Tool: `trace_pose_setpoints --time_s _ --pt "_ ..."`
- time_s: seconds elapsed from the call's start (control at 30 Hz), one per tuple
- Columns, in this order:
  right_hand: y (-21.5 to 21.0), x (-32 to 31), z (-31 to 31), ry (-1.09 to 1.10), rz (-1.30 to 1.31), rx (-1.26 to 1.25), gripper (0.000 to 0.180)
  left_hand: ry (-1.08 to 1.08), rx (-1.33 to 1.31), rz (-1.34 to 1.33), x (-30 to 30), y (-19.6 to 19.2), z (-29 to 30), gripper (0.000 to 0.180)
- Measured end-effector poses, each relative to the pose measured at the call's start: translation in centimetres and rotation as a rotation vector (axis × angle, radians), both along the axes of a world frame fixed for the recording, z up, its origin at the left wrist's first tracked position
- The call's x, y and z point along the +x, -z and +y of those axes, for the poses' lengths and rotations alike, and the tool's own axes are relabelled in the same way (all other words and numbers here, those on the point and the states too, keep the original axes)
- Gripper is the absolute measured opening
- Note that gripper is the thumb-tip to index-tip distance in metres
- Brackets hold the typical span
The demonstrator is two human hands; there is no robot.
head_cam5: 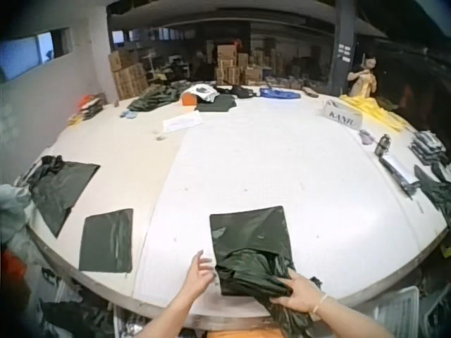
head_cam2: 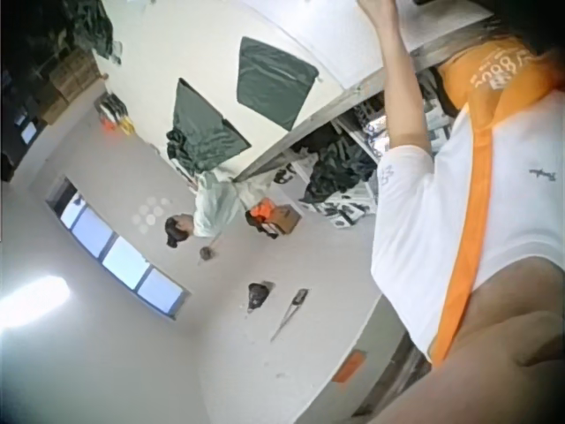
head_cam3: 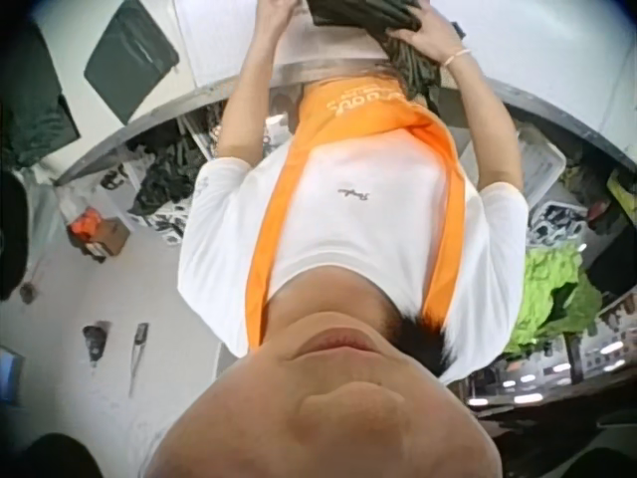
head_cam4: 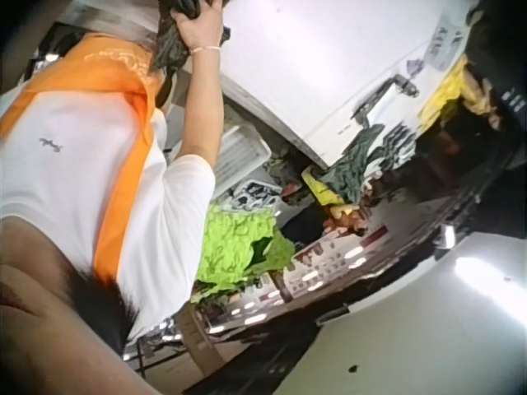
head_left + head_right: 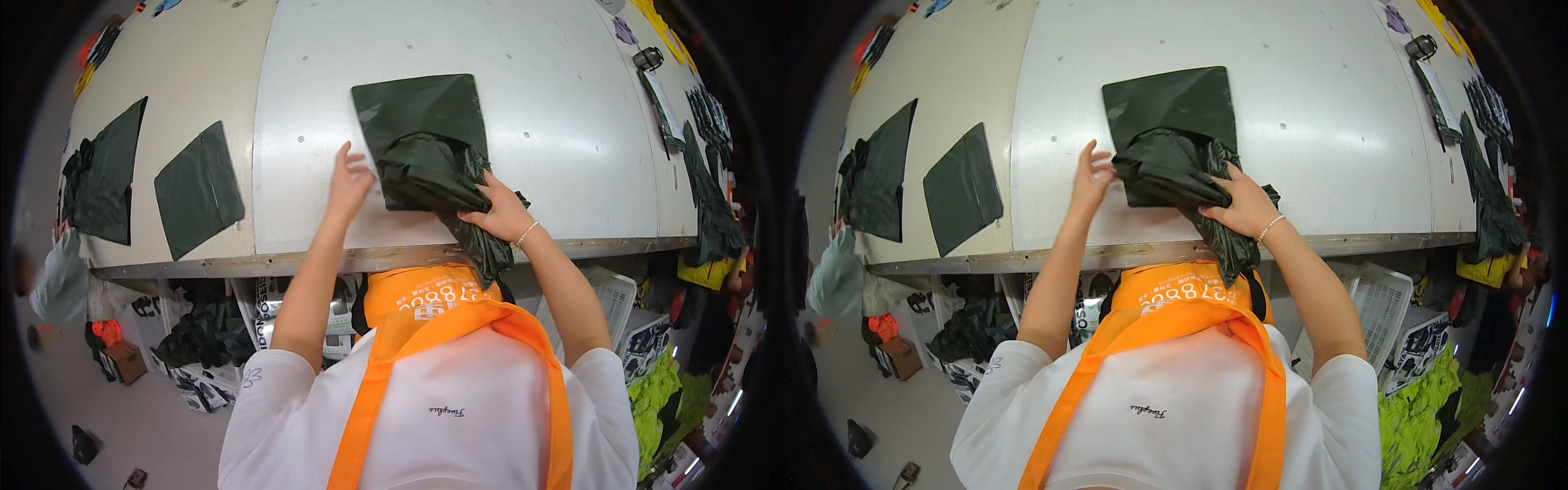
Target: The person folds a dark green jacket on a white table. They smooth the fabric, fold the sleeves inward, fold the body in half lengthwise, then fold it into a compact rectangle. The folded jacket is placed on the table.
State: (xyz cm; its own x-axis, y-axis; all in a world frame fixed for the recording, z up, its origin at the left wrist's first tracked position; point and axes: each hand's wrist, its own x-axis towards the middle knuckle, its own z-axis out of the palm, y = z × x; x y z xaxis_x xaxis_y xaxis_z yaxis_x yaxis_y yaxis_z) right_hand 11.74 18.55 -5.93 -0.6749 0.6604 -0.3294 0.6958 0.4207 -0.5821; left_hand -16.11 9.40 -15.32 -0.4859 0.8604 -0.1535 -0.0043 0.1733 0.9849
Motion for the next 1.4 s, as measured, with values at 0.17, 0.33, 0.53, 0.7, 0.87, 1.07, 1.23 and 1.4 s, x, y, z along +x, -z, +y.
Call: trace_pose_setpoints --time_s 0.17,0.33,0.53,0.7,0.87,1.07,1.23,1.4 --pt "-0.5 -1.1 0.5 0.03 -0.055 0.019 0.068 0.244 -0.347 0.333 4.0 -2.2 0.5 0.029" --pt "-0.4 -0.9 -0.1 -0.018 -0.149 0.259 0.062 0.139 -0.183 0.277 2.9 -6.8 1.5 0.033" --pt "-0.5 -3.0 -0.8 -0.035 -0.214 0.329 0.05 0.494 0.32 1.024 9.8 -8.8 -1.7 0.033" --pt "0.1 -2.8 -0.4 0.014 -0.285 0.245 0.034 0.925 0.171 1.037 10.6 -7.2 -3.9 0.025" --pt "-0.9 -4.6 -0.1 -0.185 -0.277 0.448 0.025 1.159 -0.039 0.908 13.2 -6.8 -2.8 0.02" --pt "-1.8 -3.8 -2.2 -0.186 -0.241 0.642 0.017 0.259 0.225 1.081 9.7 -14.9 5.3 0.035" --pt "-3.8 -4.6 -3.8 -0.315 -0.21 0.587 0.008 0.465 -0.124 1.128 8.9 -12.4 8.6 0.024" --pt "-2.5 -5.3 -1.8 -0.145 -0.149 0.487 0.043 0.639 0.339 0.946 15.6 -11.6 1.0 0.009"
